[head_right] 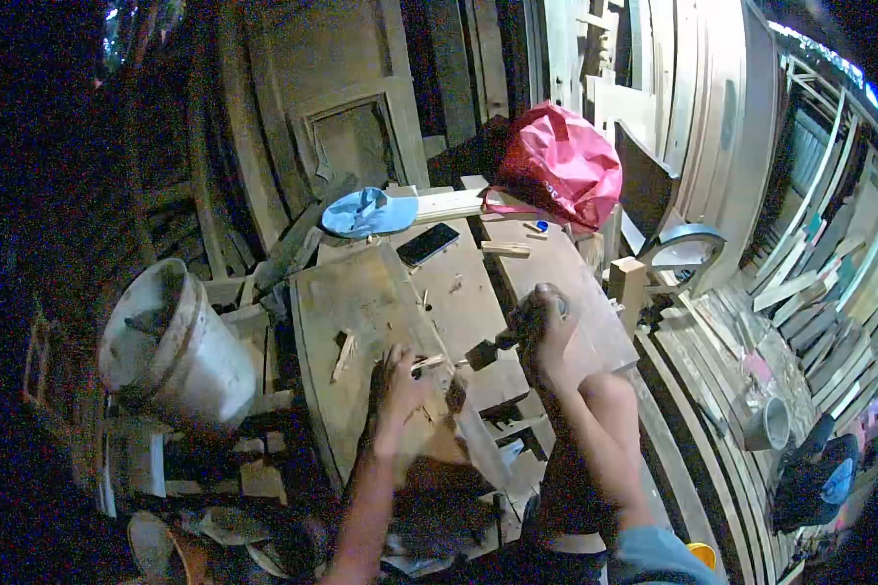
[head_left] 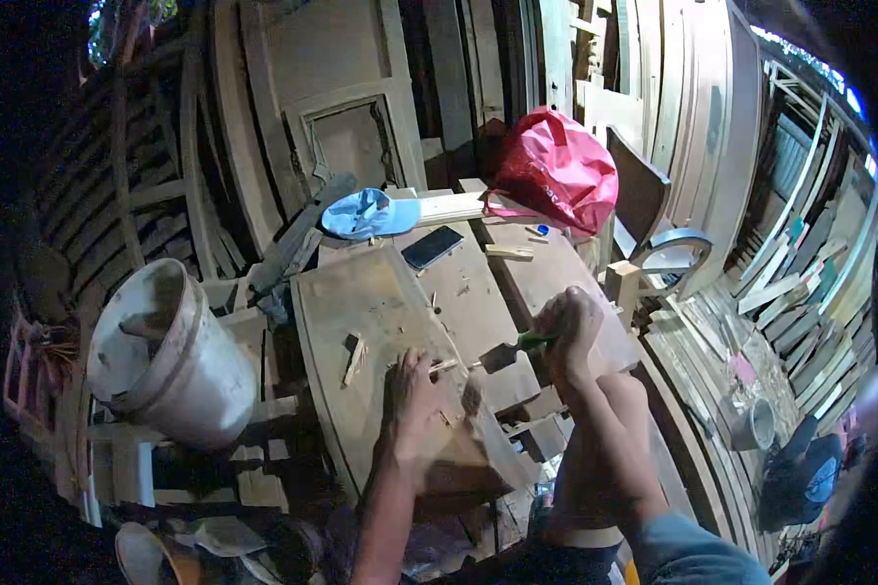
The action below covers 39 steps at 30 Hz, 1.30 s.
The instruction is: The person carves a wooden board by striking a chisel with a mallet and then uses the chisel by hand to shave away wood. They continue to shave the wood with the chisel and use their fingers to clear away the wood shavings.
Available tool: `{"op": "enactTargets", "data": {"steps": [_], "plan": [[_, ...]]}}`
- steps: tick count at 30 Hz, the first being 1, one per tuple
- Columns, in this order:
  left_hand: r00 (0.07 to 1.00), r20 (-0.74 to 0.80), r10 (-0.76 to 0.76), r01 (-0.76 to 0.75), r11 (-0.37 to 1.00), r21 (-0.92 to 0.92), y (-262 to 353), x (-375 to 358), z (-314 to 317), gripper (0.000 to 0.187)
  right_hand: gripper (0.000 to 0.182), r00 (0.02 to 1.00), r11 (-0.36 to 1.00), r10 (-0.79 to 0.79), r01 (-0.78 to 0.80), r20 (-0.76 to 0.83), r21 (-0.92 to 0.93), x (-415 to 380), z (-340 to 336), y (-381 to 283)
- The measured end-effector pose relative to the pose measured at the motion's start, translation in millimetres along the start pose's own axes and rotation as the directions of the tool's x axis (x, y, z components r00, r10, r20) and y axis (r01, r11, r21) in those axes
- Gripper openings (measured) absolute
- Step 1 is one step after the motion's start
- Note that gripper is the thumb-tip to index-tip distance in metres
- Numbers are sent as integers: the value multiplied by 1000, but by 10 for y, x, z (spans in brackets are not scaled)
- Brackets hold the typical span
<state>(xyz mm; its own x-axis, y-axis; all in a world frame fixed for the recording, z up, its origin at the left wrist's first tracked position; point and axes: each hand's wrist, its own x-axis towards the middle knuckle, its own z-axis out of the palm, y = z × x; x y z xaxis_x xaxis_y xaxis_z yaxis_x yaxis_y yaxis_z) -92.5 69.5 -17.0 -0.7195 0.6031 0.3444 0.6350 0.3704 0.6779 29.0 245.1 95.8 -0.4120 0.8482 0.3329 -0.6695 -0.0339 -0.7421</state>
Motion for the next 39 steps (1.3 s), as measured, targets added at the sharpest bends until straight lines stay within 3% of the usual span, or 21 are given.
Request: {"op": "enactTargets", "data": {"steps": [1, 6, 11, 19, 21, 23, 27, 29, 31, 33, 35, 39], "plan": [[998, 56, -10, 8, 999, 45, 28, 2, -35, 30, 25, 999, 996, -35, 38, 38, -75, 2, -24, 33], [990, -86, 113, -111, 994, 23, -159, -11, 216, 25, 22, 993, 993, -36, 48, 113, -111, -64, 304, -22], [990, -85, 115, -105, 988, 109, -126, -16, 194, 25, 21, 997, 996, 40, -35, 72, -77, 11, 318, 224], [997, 54, 50, -55, 995, 81, 31, -11, 36, 24, 27, 993, 977, 88, -71, 81, -200, -4, 426, 206], [990, -71, 125, -111, 978, 175, -1, -34, 86, 26, 27, 985, 951, 141, -106, 102, -291, -13, 485, 151], [985, -55, 162, -149, 970, 190, -5, -31, 64, 26, 30, 976, 930, 189, -142, 107, -340, -1, 549, 156], [985, 31, 168, -171, 971, 165, 78, -28, -58, 29, 32, 970, 878, 161, -57, 181, -475, 69, 645, 253], [989, 44, 140, -145, 970, 196, 40, -23, -31, 28, 27, 941, 865, 163, 9, 298, -501, 124, 631, 357], [992, 97, 87, -105, 974, 202, 49, -40, -82, 29, 27, 951, 838, 126, 50, 283, -543, 183, 634, 472], [989, 63, 131, -141, 967, 211, 20, -52, -90, 31, 28, 952, 825, 170, 3, 254, -565, 188, 656, 481], [991, 124, 50, -74, 976, 205, 61, -33, -124, 31, 28, 950, 834, 133, 48, 284, -550, 197, 659, 553], [991, 115, 66, -89, 974, 208, 10, 25, -49, 31, 27, 927, 799, 53, 184, 372, -573, 214, 675, 579]]}}
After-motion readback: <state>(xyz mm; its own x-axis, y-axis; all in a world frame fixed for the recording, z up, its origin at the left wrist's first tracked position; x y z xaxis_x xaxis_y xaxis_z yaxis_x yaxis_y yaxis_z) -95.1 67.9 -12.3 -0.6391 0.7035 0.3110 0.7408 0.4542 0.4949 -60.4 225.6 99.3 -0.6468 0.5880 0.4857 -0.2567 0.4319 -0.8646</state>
